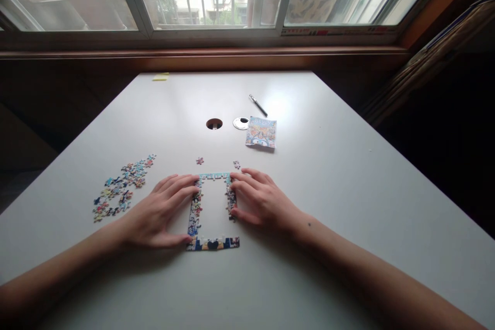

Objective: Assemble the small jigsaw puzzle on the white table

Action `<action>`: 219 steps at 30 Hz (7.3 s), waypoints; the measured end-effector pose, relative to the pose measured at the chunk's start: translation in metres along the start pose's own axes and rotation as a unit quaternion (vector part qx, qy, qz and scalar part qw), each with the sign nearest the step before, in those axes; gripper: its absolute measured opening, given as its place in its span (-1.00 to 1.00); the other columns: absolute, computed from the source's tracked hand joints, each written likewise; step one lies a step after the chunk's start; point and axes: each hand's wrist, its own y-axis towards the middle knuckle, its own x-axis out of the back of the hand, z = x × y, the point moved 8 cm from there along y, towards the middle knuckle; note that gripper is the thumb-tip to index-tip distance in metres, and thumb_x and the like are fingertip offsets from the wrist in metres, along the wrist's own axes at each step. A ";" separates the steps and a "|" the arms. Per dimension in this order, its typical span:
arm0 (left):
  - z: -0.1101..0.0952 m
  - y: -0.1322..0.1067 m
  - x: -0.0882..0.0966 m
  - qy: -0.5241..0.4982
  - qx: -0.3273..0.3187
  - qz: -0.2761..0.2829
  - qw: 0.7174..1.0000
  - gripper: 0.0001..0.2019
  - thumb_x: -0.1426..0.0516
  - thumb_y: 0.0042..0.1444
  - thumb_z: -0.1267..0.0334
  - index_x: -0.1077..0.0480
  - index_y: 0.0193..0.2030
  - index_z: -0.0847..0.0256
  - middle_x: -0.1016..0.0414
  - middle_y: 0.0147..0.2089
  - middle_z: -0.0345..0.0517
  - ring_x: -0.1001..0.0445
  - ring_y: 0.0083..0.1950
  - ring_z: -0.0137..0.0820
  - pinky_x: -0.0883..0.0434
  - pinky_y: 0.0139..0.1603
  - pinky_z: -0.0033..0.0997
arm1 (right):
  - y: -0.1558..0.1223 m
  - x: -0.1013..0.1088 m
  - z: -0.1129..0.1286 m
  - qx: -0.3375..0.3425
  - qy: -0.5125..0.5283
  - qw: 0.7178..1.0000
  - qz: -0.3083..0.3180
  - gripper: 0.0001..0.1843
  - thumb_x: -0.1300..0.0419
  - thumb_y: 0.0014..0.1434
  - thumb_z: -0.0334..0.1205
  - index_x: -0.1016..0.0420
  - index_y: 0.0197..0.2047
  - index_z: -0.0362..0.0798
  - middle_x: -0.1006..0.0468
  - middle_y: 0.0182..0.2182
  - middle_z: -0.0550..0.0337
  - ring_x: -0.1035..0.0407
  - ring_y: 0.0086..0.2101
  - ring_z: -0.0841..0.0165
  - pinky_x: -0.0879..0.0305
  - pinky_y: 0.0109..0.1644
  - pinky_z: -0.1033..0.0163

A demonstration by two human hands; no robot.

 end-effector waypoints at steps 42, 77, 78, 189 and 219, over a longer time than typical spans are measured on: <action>0.011 0.000 0.008 0.012 0.063 -0.077 0.995 -0.51 -0.06 0.28 0.12 -0.15 0.30 0.22 -0.18 0.36 0.12 -0.14 0.38 -0.10 -0.17 0.40 0.00 | -0.002 0.006 -0.002 0.000 0.041 0.998 -0.045 -0.69 -0.15 0.30 -0.19 -0.36 0.11 0.03 -0.41 0.18 0.04 -0.21 0.21 0.14 -0.24 0.26 -0.09; 0.062 0.050 0.021 -0.013 0.115 -0.195 0.974 -0.89 -0.06 0.29 0.32 -0.40 -0.12 0.22 -0.43 -0.15 -0.05 -0.42 -0.11 -0.28 -0.42 -0.02 -0.21 | 0.043 0.023 -0.067 -0.082 0.031 0.996 -0.029 -0.80 -0.15 0.22 -0.37 -0.58 -0.14 -0.03 -0.50 -0.21 0.07 -0.41 -0.22 0.27 -0.38 -0.13 0.13; 0.062 0.050 0.021 -0.013 0.116 -0.197 0.973 -0.89 -0.06 0.29 0.32 -0.40 -0.12 0.22 -0.43 -0.15 -0.05 -0.42 -0.11 -0.28 -0.42 -0.01 -0.20 | 0.041 0.022 -0.065 -0.069 0.041 0.997 -0.021 -0.77 -0.14 0.23 -0.38 -0.58 -0.10 0.00 -0.50 -0.18 0.09 -0.41 -0.20 0.28 -0.38 -0.12 0.14; 0.076 0.048 0.032 -0.066 0.149 -0.167 0.972 -0.82 -0.15 0.23 0.21 -0.58 -0.23 0.20 -0.55 -0.14 -0.09 -0.52 -0.22 -0.38 -0.50 -0.15 -0.32 | -0.020 0.004 0.021 0.065 0.089 0.994 -0.022 -0.87 0.00 0.34 -0.33 -0.35 -0.23 -0.08 -0.38 -0.45 0.19 -0.17 -0.44 0.40 -0.19 -0.30 0.28; -0.084 0.045 -0.009 -0.031 -0.046 -0.077 0.996 -0.89 -0.14 0.25 0.25 -0.51 -0.23 0.12 -0.59 -0.14 -0.20 -0.40 -0.06 -0.27 -0.25 -0.02 -0.19 | -0.022 0.012 0.025 0.128 0.129 0.982 -0.044 -0.92 -0.19 0.29 -0.31 -0.51 -0.18 -0.02 -0.57 -0.14 0.08 -0.33 -0.12 0.31 -0.35 -0.01 0.15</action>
